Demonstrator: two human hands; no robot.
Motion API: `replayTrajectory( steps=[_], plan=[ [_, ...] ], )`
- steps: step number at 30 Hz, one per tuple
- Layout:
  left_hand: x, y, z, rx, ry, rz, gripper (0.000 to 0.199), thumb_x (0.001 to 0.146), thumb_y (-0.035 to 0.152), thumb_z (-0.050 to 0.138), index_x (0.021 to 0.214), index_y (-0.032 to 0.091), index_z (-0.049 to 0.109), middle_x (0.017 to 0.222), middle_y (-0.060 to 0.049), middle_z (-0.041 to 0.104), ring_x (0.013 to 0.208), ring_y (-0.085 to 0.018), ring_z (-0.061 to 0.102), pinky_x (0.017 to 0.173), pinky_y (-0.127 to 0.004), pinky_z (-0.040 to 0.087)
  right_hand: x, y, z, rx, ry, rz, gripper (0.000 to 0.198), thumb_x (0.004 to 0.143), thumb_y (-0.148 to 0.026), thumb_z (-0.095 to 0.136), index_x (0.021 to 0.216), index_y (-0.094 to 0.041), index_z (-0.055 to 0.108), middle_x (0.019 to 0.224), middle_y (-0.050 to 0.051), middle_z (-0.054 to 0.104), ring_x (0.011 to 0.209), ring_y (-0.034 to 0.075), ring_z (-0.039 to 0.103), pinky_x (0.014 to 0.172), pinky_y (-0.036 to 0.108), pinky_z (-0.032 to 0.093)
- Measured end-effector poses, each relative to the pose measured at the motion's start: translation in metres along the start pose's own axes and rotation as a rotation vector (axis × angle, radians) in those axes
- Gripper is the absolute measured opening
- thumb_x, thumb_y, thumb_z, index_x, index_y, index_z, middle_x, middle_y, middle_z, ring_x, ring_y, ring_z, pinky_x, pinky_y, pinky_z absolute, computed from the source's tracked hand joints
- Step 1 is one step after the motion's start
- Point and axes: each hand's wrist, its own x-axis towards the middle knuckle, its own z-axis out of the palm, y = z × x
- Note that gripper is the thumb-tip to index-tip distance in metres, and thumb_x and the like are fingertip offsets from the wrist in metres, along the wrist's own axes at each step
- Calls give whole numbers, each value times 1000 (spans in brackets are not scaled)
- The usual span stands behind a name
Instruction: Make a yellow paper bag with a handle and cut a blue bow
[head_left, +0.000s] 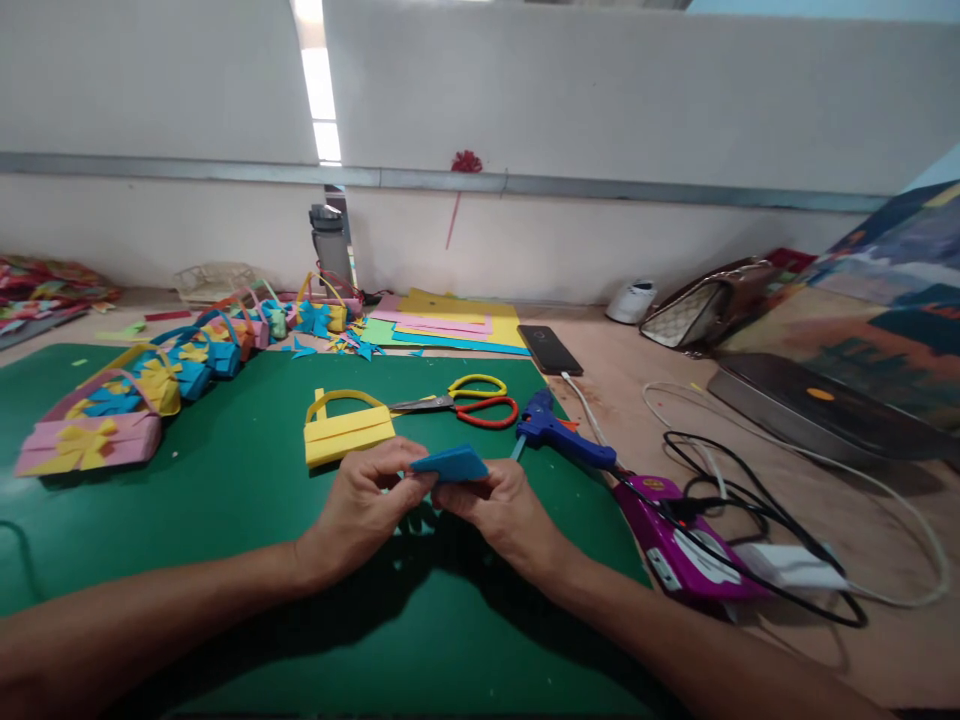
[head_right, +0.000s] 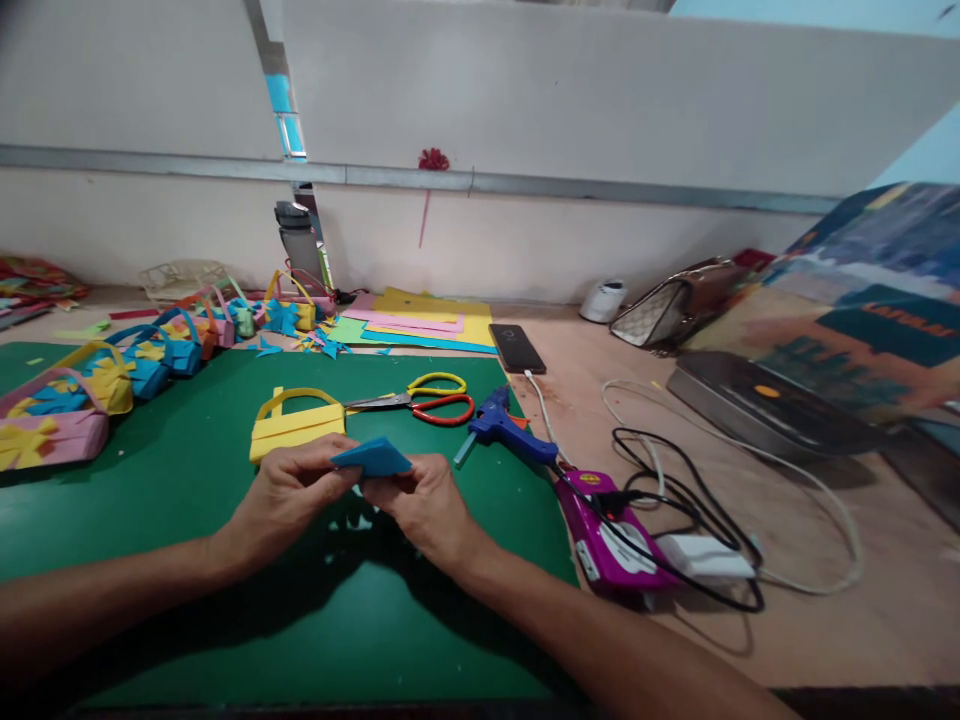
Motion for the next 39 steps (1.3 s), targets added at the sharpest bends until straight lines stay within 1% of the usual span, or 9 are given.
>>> replayTrajectory(
  steps=[4, 7, 9, 14, 19, 24, 28, 35, 39],
  plan=[
    [0, -3, -5, 106, 13, 111, 16, 79, 23, 57, 72, 15, 69, 74, -6, 66, 70, -15, 57, 63, -23, 44, -1, -5, -4, -115, 92, -121, 7, 72, -23, 63, 67, -17, 63, 59, -4, 51, 55, 10, 45, 52, 22, 37],
    [-1, -6, -8, 148, 3, 109, 17, 80, 23, 56, 75, 16, 70, 72, -5, 67, 68, -15, 59, 63, -23, 46, -1, -9, -6, -204, 157, -265, 8, 74, -22, 62, 67, -18, 62, 67, -1, 57, 61, 12, 51, 58, 24, 41],
    [-1, -8, -9, 163, -6, 102, 17, 81, 22, 55, 77, 16, 71, 71, -5, 68, 67, -15, 60, 63, -23, 46, -2, -10, -7, -248, 165, -324, 11, 76, -21, 61, 65, -19, 61, 70, 0, 59, 65, 13, 54, 61, 25, 42],
    [-3, -7, -9, 90, -61, 38, 19, 83, 25, 54, 80, 15, 71, 71, -5, 68, 64, -15, 60, 61, -24, 47, -3, -5, -4, -322, 80, -314, 12, 78, -16, 58, 68, -18, 63, 71, 1, 60, 66, 14, 56, 60, 24, 43],
    [-4, -5, -9, 81, -39, 57, 15, 80, 24, 58, 75, 16, 70, 79, -6, 70, 77, -17, 61, 71, -26, 48, -5, -2, -2, -440, 24, -302, 14, 76, -10, 57, 64, -17, 61, 65, -2, 57, 63, 12, 53, 58, 22, 40],
    [-4, -5, -9, 85, -14, 30, 14, 78, 25, 61, 70, 15, 67, 72, -5, 66, 71, -16, 58, 65, -25, 45, -6, -3, -3, -479, 40, -284, 12, 78, -15, 57, 67, -18, 61, 67, -1, 60, 63, 13, 55, 59, 23, 40],
    [-4, -10, -7, 93, -63, 44, 16, 79, 28, 60, 71, 15, 64, 75, -5, 65, 73, -16, 57, 67, -25, 45, -8, -3, -2, -479, 74, -361, 17, 83, -23, 55, 68, -19, 59, 66, 0, 60, 63, 13, 55, 60, 24, 41],
    [-7, -10, -5, 125, -147, 121, 22, 85, 29, 53, 70, 16, 62, 68, -5, 62, 69, -16, 56, 67, -26, 44, -9, 2, -2, -564, 21, -488, 16, 86, -20, 52, 73, -18, 59, 67, 2, 61, 61, 13, 55, 59, 24, 41],
    [-6, -7, -6, 124, -155, 143, 24, 84, 30, 52, 67, 16, 61, 66, -5, 61, 67, -16, 56, 65, -26, 43, -10, 1, -2, -639, 1, -587, 21, 88, -18, 48, 69, -19, 57, 63, 2, 59, 58, 13, 53, 57, 24, 40]
  ],
)
